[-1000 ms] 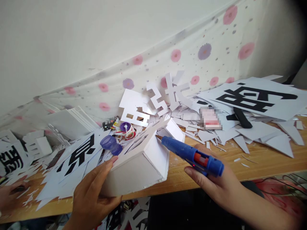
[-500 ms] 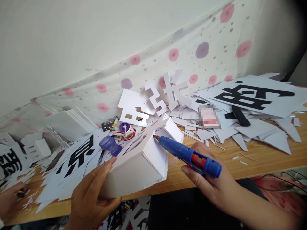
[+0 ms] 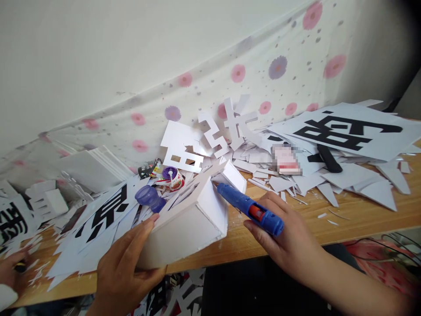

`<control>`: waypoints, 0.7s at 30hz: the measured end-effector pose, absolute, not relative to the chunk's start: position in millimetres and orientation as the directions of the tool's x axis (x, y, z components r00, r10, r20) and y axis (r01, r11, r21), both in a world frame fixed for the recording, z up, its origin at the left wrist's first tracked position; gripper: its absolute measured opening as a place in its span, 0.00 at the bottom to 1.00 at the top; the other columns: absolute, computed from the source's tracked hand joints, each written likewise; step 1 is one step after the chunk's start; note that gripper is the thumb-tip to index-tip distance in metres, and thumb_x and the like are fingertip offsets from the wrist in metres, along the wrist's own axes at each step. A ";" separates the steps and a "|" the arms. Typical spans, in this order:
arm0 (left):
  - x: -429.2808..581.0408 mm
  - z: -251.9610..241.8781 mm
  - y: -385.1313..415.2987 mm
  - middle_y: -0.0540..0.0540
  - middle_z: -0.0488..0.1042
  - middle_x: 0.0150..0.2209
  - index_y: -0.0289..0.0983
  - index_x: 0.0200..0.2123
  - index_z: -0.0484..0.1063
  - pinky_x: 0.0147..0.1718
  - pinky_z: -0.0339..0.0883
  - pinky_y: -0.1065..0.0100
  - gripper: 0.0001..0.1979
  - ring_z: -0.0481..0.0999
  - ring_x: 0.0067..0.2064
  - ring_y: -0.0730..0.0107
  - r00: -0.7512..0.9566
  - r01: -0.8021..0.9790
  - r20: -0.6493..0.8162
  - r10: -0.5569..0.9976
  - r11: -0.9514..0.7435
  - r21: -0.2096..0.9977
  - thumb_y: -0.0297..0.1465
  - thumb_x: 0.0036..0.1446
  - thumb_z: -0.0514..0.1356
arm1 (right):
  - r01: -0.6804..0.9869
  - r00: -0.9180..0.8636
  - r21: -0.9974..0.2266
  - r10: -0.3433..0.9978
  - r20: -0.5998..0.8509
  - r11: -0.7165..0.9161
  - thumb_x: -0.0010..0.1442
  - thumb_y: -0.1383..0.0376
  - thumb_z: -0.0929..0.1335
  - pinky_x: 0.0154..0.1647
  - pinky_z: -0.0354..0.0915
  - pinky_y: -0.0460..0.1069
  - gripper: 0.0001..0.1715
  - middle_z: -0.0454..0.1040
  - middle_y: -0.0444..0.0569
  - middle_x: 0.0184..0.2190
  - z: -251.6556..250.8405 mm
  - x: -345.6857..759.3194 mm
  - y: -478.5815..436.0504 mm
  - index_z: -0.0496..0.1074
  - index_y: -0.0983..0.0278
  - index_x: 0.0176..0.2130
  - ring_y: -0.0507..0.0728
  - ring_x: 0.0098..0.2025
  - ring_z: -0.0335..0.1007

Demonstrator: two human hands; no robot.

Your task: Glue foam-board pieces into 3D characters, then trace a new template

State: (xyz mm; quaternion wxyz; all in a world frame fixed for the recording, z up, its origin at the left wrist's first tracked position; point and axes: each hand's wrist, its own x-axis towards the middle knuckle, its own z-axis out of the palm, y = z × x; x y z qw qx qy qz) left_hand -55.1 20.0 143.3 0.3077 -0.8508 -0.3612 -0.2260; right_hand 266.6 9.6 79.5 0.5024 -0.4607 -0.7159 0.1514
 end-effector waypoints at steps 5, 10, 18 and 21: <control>-57.7 140.8 19.4 0.39 0.75 0.53 0.41 0.67 0.52 0.50 0.75 0.56 0.39 0.78 0.51 0.50 0.611 0.776 0.612 0.503 -0.532 -0.338 0.27 0.52 0.61 | 0.471 -0.068 -0.690 0.802 0.594 0.551 0.63 0.67 0.66 0.32 0.63 0.51 0.04 0.64 0.44 0.32 80.5 269.4 10.1 0.63 0.60 0.36 0.54 0.29 0.65; -62.0 138.1 19.1 0.41 0.74 0.55 0.45 0.67 0.50 0.50 0.75 0.54 0.40 0.77 0.52 0.50 0.591 0.795 0.590 0.550 -0.521 -0.311 0.28 0.53 0.60 | 0.445 -0.088 -0.709 0.814 0.574 0.547 0.63 0.67 0.66 0.32 0.63 0.51 0.06 0.64 0.45 0.32 83.2 267.0 12.2 0.62 0.60 0.35 0.54 0.31 0.65; -67.8 137.5 19.2 0.42 0.73 0.56 0.44 0.67 0.51 0.53 0.74 0.57 0.41 0.77 0.53 0.51 0.598 0.798 0.559 0.575 -0.496 -0.344 0.28 0.51 0.62 | 0.506 -0.089 -0.694 0.831 0.549 0.512 0.61 0.68 0.65 0.33 0.63 0.53 0.04 0.62 0.46 0.32 80.9 264.3 14.7 0.63 0.61 0.35 0.56 0.30 0.66; -67.9 134.1 18.5 0.42 0.73 0.56 0.44 0.67 0.51 0.54 0.73 0.56 0.40 0.76 0.53 0.52 0.574 0.812 0.583 0.575 -0.489 -0.318 0.28 0.52 0.62 | 0.529 -0.084 -0.678 0.826 0.557 0.510 0.61 0.67 0.65 0.33 0.63 0.54 0.04 0.61 0.46 0.32 78.4 264.1 14.6 0.62 0.61 0.34 0.57 0.31 0.65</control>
